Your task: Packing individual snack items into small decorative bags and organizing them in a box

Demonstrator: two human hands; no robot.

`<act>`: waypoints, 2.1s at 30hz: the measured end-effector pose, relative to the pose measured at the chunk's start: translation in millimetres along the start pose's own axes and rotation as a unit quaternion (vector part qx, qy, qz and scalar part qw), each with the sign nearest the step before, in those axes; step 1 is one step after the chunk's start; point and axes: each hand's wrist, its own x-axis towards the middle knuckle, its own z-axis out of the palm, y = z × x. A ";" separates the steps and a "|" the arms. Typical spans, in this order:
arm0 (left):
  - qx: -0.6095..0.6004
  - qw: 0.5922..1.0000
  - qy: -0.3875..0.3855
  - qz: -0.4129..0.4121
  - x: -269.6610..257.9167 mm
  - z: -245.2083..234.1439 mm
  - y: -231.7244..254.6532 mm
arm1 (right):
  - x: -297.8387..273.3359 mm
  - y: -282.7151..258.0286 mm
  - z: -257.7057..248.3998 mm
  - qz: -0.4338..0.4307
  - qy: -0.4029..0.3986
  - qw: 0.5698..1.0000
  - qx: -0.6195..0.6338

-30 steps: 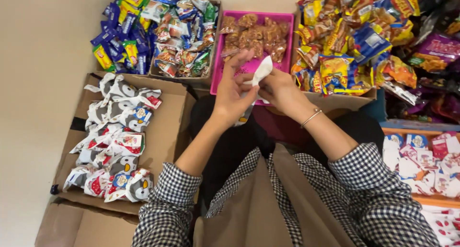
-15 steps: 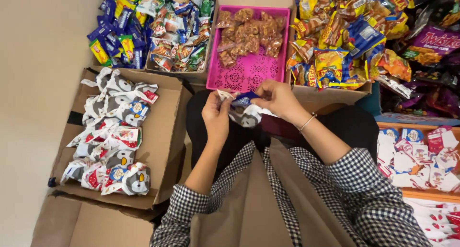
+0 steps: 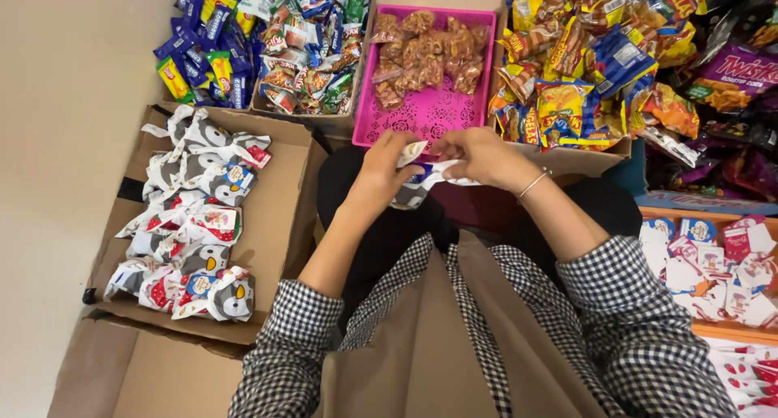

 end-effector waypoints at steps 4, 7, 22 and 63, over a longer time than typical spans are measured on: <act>0.022 0.999 -0.038 -0.015 2.1 21.6 -29.2 | 6.6 -5.4 -8.7 0.020 -0.004 0.994 -0.112; 0.018 0.996 -0.085 -0.027 3.3 15.5 -17.0 | 2.9 -15.4 -20.7 0.088 0.021 0.976 -0.200; -0.055 0.990 0.067 -0.114 18.2 2.7 20.6 | -28.1 -48.8 -31.7 -0.077 0.125 0.952 0.269; -0.303 0.946 0.050 -0.102 19.3 61.5 80.6 | -100.1 -31.2 7.2 -0.061 0.439 0.760 0.476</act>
